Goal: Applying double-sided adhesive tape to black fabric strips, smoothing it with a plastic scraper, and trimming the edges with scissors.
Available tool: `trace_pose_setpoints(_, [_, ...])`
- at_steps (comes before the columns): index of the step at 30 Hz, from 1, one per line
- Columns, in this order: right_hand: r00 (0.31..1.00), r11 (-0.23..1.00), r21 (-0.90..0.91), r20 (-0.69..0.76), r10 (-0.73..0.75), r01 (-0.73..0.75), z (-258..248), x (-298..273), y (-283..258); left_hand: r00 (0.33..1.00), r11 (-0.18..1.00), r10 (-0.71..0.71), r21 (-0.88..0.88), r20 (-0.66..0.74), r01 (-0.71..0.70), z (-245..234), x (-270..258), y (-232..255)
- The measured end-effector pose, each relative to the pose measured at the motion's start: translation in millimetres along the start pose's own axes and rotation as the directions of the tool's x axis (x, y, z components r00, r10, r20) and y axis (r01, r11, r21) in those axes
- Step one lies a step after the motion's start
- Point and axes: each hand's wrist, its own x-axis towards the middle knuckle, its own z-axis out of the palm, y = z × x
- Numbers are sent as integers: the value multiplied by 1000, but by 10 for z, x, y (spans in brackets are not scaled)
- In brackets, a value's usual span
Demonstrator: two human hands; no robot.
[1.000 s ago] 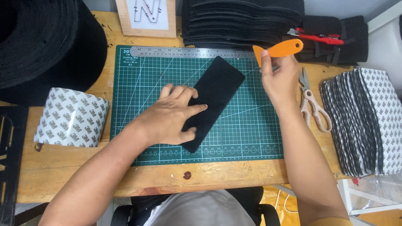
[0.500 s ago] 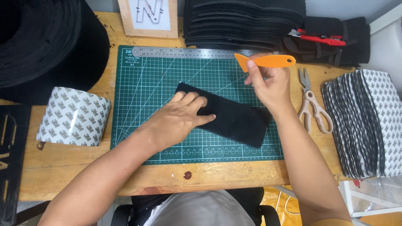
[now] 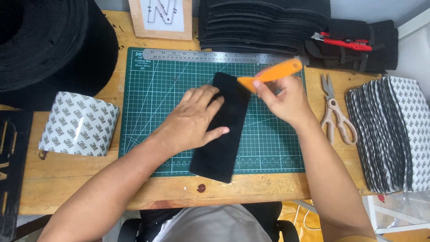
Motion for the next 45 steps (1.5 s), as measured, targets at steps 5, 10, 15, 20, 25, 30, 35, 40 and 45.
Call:
trace_pose_setpoints(5, [894,965,49,391,220,-258,12,-1,-332,993,997,-70,44,91,66,23,-8,-22])
trace_pose_setpoints(10, [811,926,-69,462,359,-370,23,103,-504,987,996,-70,66,144,60,15,19,36])
trace_pose_setpoints(15, [810,868,-266,323,490,-419,-31,109,-354,980,997,-73,29,186,69,24,42,36])
trace_pose_setpoints(20, [858,876,-268,224,462,-402,-31,133,-98,979,996,-81,60,187,71,6,58,48])
trace_pose_setpoints(25, [898,884,-283,130,421,-373,-13,126,18,980,996,-68,62,186,57,74,71,30])
trace_pose_setpoints(30, [954,929,-273,97,284,-249,23,140,-38,983,998,-64,39,175,58,69,87,32])
trace_pose_setpoints(35, [978,911,-371,34,208,-181,11,99,216,988,998,-58,37,145,53,80,91,36])
trace_pose_setpoints(40, [999,932,-362,-43,10,-25,-76,67,244,988,997,-69,55,139,62,63,90,80])
trace_pose_setpoints(45, [993,983,-149,45,113,-105,48,10,-178,999,990,10,140,-34,-5,156,72,92])
